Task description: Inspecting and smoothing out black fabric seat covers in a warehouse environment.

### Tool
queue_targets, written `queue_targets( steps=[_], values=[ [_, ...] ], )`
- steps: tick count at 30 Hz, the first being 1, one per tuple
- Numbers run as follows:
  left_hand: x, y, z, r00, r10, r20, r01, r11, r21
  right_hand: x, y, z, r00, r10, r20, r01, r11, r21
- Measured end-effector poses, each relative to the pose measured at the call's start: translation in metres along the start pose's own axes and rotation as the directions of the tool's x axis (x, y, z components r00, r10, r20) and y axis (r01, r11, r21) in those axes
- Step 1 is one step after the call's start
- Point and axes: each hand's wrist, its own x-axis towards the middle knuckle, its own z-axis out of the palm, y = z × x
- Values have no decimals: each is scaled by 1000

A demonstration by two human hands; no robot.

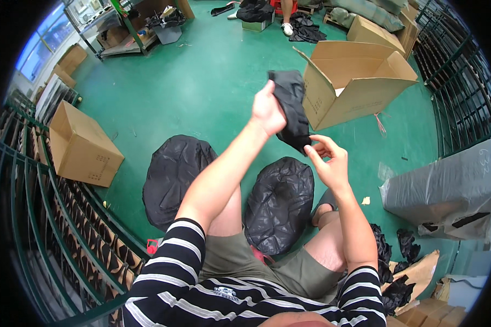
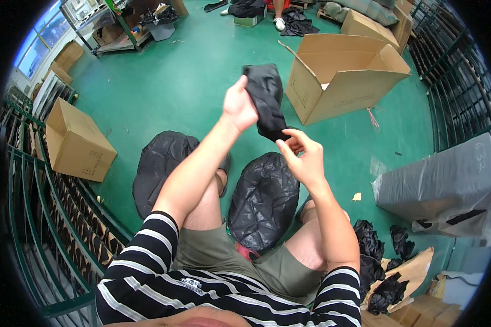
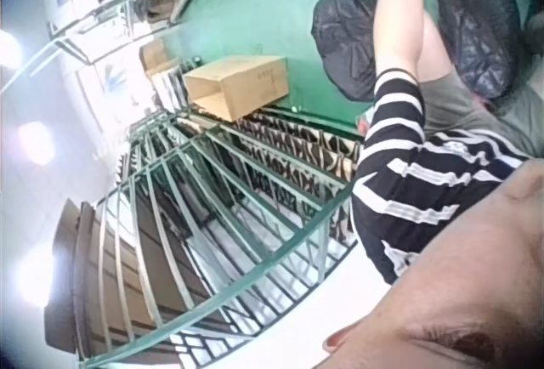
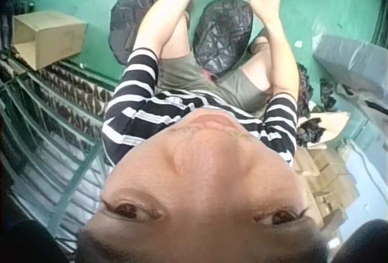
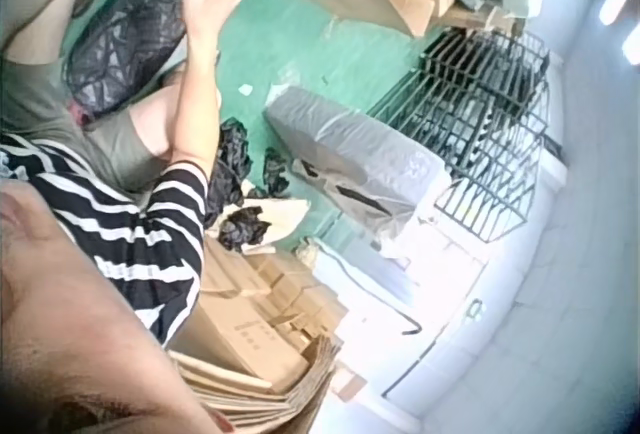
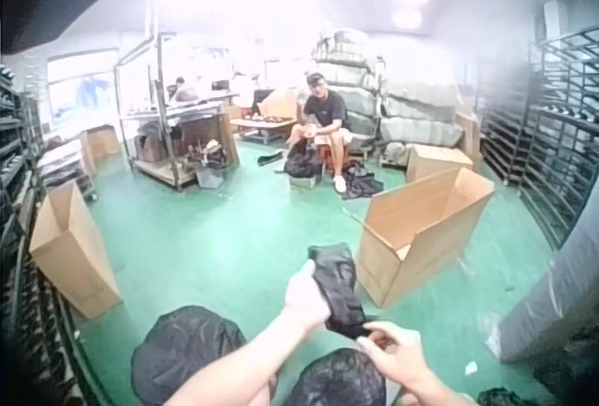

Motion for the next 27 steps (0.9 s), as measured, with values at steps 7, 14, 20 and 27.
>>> queue_targets(
  steps=[7,14,20,27],
  values=[
    [-36,-63,10,958,-260,119,238,956,169,9,21,-11,949,268,-166,-199,918,344],
    [-28,-51,26,927,-368,73,371,929,-22,9,24,-18,955,284,-82,-219,867,447],
    [-27,-31,13,943,-332,16,326,934,147,10,-2,-11,972,29,-234,10,986,165],
    [-32,-56,6,935,-354,-4,341,896,284,7,0,-21,991,-8,-135,-1,998,-68]
  ],
)
